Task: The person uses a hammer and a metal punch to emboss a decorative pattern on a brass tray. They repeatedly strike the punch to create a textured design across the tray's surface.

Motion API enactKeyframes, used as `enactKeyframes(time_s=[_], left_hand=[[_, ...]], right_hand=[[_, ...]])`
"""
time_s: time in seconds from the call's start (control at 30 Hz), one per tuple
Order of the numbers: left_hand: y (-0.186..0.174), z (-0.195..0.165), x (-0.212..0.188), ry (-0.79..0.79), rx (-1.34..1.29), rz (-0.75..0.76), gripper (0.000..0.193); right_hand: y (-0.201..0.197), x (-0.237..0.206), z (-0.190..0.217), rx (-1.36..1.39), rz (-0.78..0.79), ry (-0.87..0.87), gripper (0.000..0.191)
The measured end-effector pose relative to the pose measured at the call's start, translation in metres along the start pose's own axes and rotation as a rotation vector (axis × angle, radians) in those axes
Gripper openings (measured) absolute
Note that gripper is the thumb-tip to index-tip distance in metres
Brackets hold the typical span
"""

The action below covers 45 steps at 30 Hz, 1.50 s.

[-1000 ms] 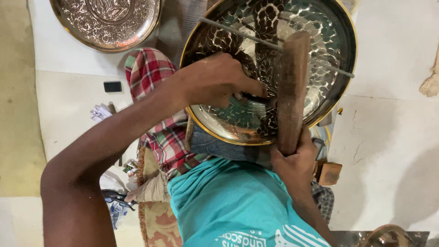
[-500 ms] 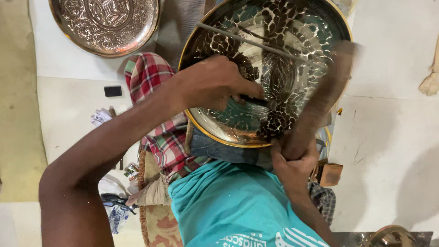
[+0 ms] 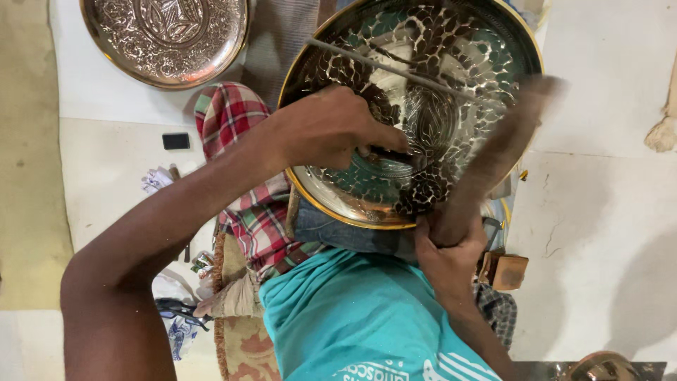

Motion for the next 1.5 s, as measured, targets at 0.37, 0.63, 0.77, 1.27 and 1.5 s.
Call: enactKeyframes(time_s=[0.37, 0.63, 0.77, 1.27, 1.5], left_hand=[[-0.001, 0.002, 0.004, 0.033, -0.02, -0.008, 0.076], [-0.004, 0.003, 0.005, 0.061, -0.003, -0.059, 0.075], [-0.003, 0.005, 0.006, 0.028, -0.041, -0.021, 0.077], [-0.006, 0.0, 0.008, 0.011, 0.034, -0.005, 0.077], [-0.005, 0.001, 0.01, 0.029, 0.044, 0.005, 0.073]], right_hand=[[0.002, 0.003, 0.009, 0.057, -0.056, 0.094, 0.027], [0.004, -0.001, -0.001, -0.033, -0.004, 0.073, 0.034], [0.002, 0.002, -0.005, -0.094, -0.009, 0.034, 0.039], [0.0, 0.01, 0.005, 0.05, -0.066, 0.114, 0.033], [-0.003, 0.009, 0.017, 0.133, -0.024, 0.058, 0.031]])
Point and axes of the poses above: each hand's wrist, its own x-axis towards the middle knuckle, its own y-axis out of the palm, z = x × y, the point moved 7 cm from there along x, towards the middle knuckle, and after that the axes turned 14 degrees about x, right-handed, at the moved point
